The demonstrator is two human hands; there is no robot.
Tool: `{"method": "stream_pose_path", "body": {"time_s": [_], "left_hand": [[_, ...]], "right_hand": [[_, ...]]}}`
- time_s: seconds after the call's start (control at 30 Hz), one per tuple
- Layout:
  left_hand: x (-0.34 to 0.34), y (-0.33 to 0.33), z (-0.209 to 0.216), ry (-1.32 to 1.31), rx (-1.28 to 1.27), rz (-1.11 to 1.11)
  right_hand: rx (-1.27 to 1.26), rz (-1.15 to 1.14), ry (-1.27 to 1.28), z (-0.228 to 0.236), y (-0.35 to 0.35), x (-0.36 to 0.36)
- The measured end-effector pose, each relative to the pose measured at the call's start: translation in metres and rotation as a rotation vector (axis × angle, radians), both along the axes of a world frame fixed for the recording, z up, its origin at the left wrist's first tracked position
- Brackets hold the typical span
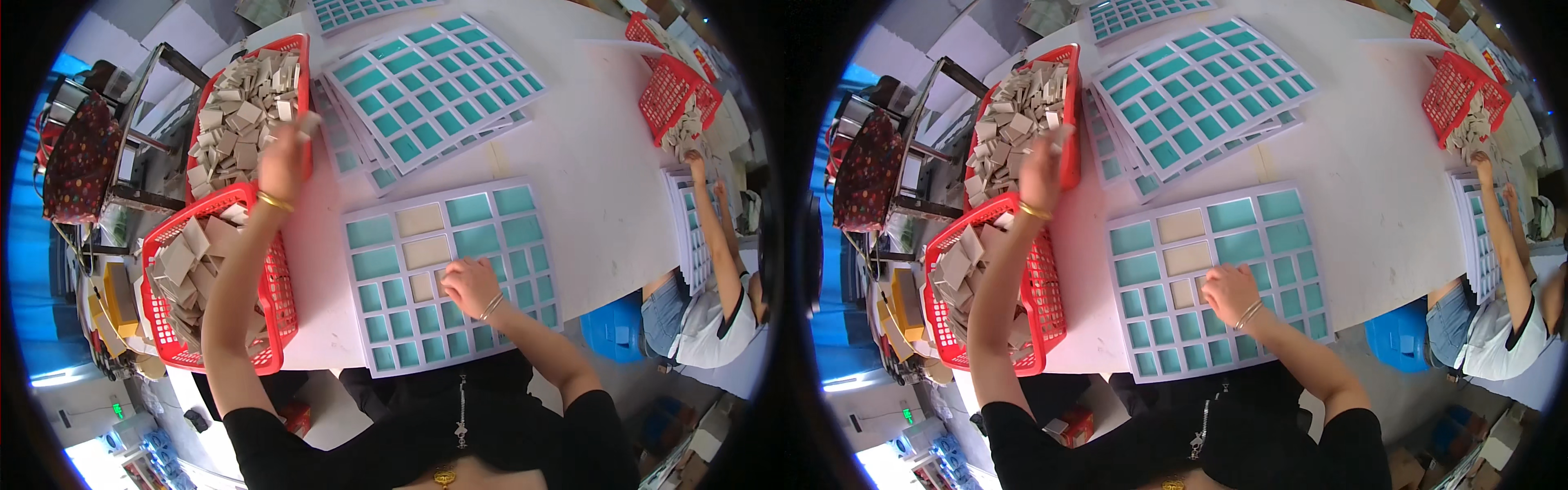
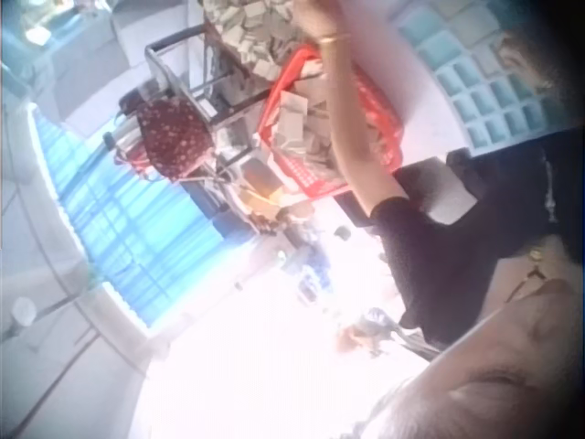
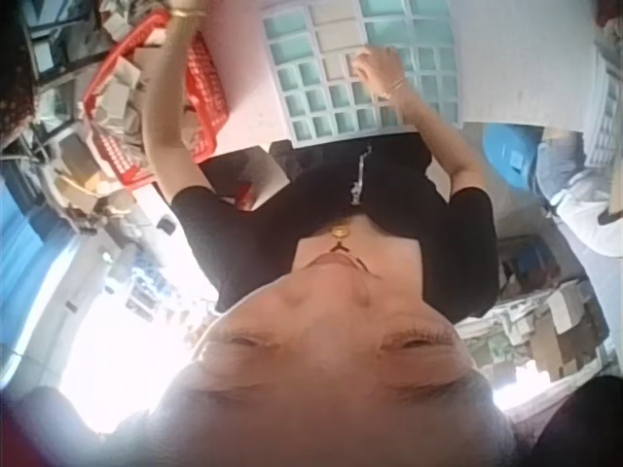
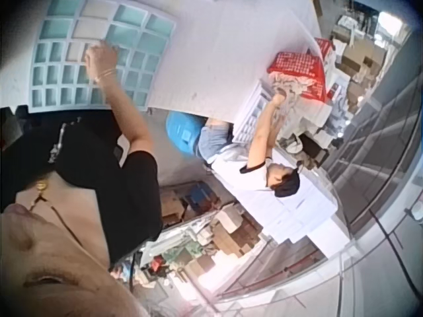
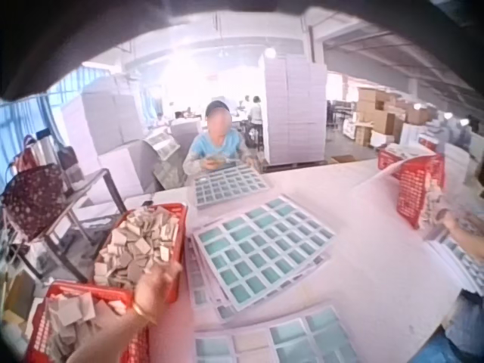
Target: The person picks small rectangular blocks from red baskets and places them into the compartments of a white grid tray. The person repeats this process, filling the tray slots one by one with the blocks.
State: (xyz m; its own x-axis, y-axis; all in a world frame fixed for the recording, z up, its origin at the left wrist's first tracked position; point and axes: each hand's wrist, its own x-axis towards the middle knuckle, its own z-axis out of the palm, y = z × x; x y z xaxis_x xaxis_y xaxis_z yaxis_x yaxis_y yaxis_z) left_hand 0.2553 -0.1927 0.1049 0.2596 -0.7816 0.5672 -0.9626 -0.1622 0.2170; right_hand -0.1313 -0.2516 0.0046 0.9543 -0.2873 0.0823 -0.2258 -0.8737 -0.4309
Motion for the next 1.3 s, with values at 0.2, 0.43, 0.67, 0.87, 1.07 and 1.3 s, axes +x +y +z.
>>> {"method": "stream_pose_path", "body": {"time_s": [0.2, 0.43, 0.67, 0.87, 1.07, 1.3], "left_hand": [[-0.180, 0.050, -0.013, 0.139, 0.494, -0.562], [-0.244, 0.084, -0.020, 0.631, 0.274, -0.326], [-0.271, 0.101, -0.039, 0.899, 0.185, -0.203], [-0.268, 0.121, -0.074, 0.858, 0.196, 0.049], [-0.277, 0.125, -0.106, 0.908, 0.258, 0.091], [-0.277, 0.123, -0.108, 0.619, 0.342, 0.021]], "right_hand": [[1.687, -0.309, -0.431, 0.051, 0.005, 0.013], [1.579, -0.306, -0.382, 0.039, 0.025, -0.002], [1.159, -0.404, -0.489, 0.020, 0.029, -0.027], [0.837, -0.351, -0.295, 0.037, 0.015, -0.050], [0.644, -0.125, -0.092, 0.015, 0.022, -0.048], [0.383, -0.039, -0.112, 0.000, 0.025, -0.041]]}}
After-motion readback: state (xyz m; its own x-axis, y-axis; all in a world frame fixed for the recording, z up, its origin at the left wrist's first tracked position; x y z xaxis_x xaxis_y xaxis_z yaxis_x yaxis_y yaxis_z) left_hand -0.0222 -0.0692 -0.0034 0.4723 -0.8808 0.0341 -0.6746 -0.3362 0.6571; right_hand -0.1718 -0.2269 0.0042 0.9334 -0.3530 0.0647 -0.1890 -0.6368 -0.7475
